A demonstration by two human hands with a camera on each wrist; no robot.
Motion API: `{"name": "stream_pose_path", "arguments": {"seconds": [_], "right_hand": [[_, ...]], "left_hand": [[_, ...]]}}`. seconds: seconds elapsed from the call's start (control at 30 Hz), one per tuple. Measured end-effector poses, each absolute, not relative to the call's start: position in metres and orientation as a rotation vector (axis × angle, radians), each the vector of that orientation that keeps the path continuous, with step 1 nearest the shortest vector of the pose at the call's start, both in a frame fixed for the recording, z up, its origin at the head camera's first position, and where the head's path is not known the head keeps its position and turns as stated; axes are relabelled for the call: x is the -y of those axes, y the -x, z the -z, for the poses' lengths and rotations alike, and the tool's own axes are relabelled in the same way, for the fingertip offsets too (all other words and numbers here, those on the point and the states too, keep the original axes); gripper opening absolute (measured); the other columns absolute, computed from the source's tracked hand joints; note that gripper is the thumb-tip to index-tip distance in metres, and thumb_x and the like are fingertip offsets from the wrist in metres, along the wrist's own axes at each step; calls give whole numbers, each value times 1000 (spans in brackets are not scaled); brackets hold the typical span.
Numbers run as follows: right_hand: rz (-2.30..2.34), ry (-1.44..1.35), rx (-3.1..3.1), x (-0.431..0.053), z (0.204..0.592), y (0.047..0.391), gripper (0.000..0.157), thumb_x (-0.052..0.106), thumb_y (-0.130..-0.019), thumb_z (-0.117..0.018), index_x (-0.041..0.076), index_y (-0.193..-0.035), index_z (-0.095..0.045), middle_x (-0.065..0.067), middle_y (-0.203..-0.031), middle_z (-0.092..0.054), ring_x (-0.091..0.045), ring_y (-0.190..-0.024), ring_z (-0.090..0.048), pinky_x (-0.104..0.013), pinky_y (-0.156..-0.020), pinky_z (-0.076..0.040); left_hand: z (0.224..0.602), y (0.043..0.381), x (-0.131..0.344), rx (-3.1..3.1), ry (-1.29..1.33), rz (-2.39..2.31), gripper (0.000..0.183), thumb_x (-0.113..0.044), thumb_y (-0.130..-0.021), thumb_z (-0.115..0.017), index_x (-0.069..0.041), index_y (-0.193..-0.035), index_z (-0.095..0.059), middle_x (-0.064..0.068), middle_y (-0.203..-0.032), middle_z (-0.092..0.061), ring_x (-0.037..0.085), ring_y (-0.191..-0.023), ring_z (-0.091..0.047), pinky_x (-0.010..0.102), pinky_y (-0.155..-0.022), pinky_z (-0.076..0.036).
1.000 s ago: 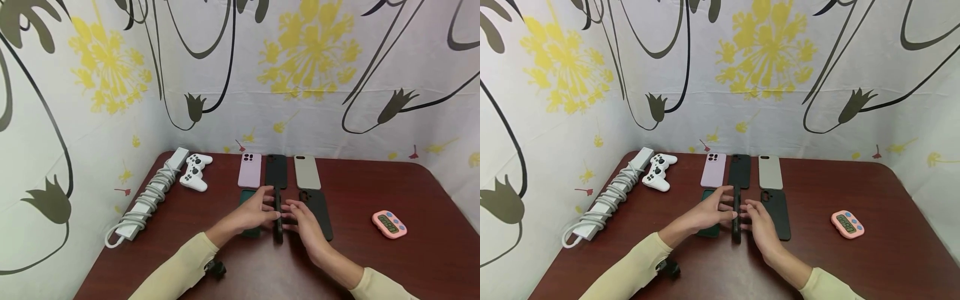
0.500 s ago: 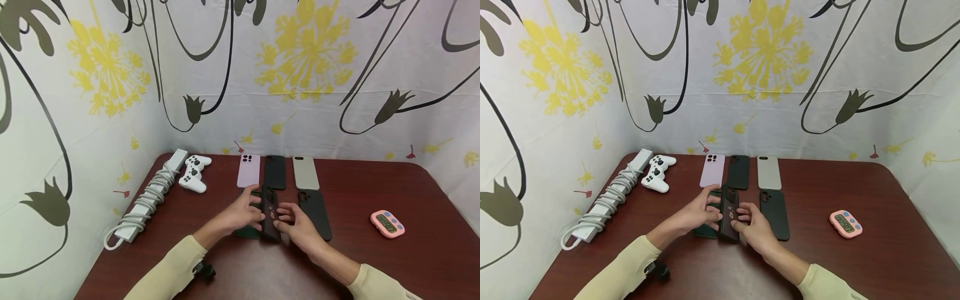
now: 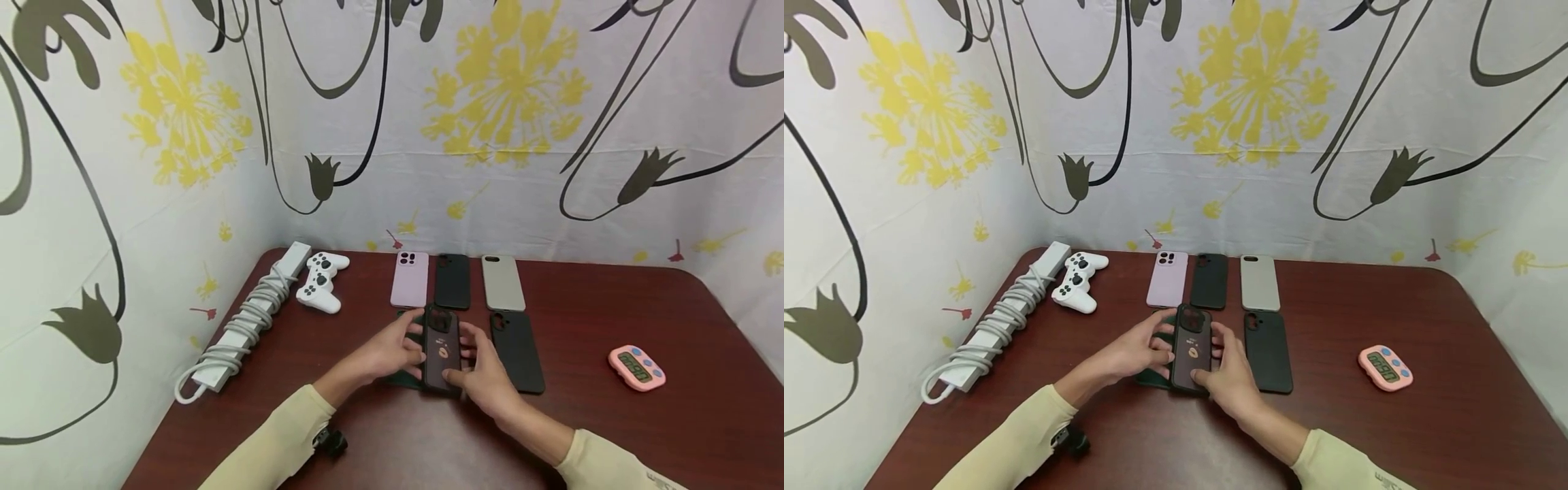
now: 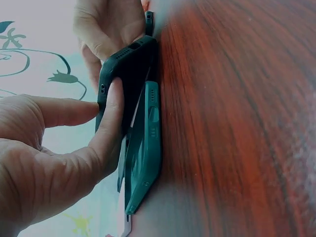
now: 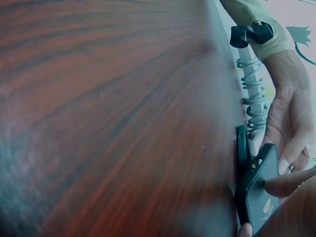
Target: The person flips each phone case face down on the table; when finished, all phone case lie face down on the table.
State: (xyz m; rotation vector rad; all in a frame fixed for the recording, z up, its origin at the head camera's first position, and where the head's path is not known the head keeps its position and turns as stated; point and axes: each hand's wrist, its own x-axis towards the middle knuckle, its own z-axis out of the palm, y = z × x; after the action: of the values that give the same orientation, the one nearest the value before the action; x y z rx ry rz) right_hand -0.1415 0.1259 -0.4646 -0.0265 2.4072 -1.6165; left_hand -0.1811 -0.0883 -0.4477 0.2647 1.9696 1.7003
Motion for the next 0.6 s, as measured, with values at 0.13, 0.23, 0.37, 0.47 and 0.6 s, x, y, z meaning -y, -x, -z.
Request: {"name": "stream_pose_path", "arguments": {"seconds": [0.13, 0.23, 0.37, 0.47, 0.6], "right_hand": [[1671, -34, -2398, -128, 465, 140, 89, 1, -92, -76, 11, -164, -26, -16, -155, -36, -32, -134, -43, -44, -107, -44], [1702, -67, -2379, -132, 464, 140, 86, 1, -94, -74, 9, -164, -25, -16, -158, -36, -32, -137, -43, -46, -111, -43], [1726, -75, -2391, -136, 462, 140, 82, 2, -96, -72, 4, -164, -26, -19, -160, -38, -34, -140, -43, -49, -113, -43], [1719, -78, -2425, -141, 458, 140, 81, 2, -96, -72, 2, -164, -27, -19, -160, -39, -34, -141, -44, -49, -114, -43], [1657, -78, -2471, -145, 453, 140, 80, 2, -97, -71, 0, -163, -27, -21, -158, -39, -35, -138, -45, -48, -112, -44]], "left_hand": [[448, 182, 86, -1974, -275, -1685, 83, 10, -100, -60, -12, -170, -21, 23, -165, -36, 30, -123, -66, 39, -81, -67], [448, 182, 84, -1985, -267, -1679, 80, 8, -101, -60, -13, -169, -24, 21, -167, -35, 32, -127, -65, 39, -83, -67], [450, 183, 79, -2018, -250, -1645, 76, 6, -102, -60, -12, -168, -27, 20, -166, -38, 32, -124, -67, 37, -82, -67], [451, 184, 73, -2030, -245, -1616, 76, 5, -101, -61, -9, -168, -28, 20, -165, -40, 30, -120, -69, 35, -81, -67], [450, 186, 67, -2043, -261, -1590, 74, 3, -101, -62, -7, -167, -30, 19, -166, -41, 28, -117, -71, 35, -81, -67]]}}
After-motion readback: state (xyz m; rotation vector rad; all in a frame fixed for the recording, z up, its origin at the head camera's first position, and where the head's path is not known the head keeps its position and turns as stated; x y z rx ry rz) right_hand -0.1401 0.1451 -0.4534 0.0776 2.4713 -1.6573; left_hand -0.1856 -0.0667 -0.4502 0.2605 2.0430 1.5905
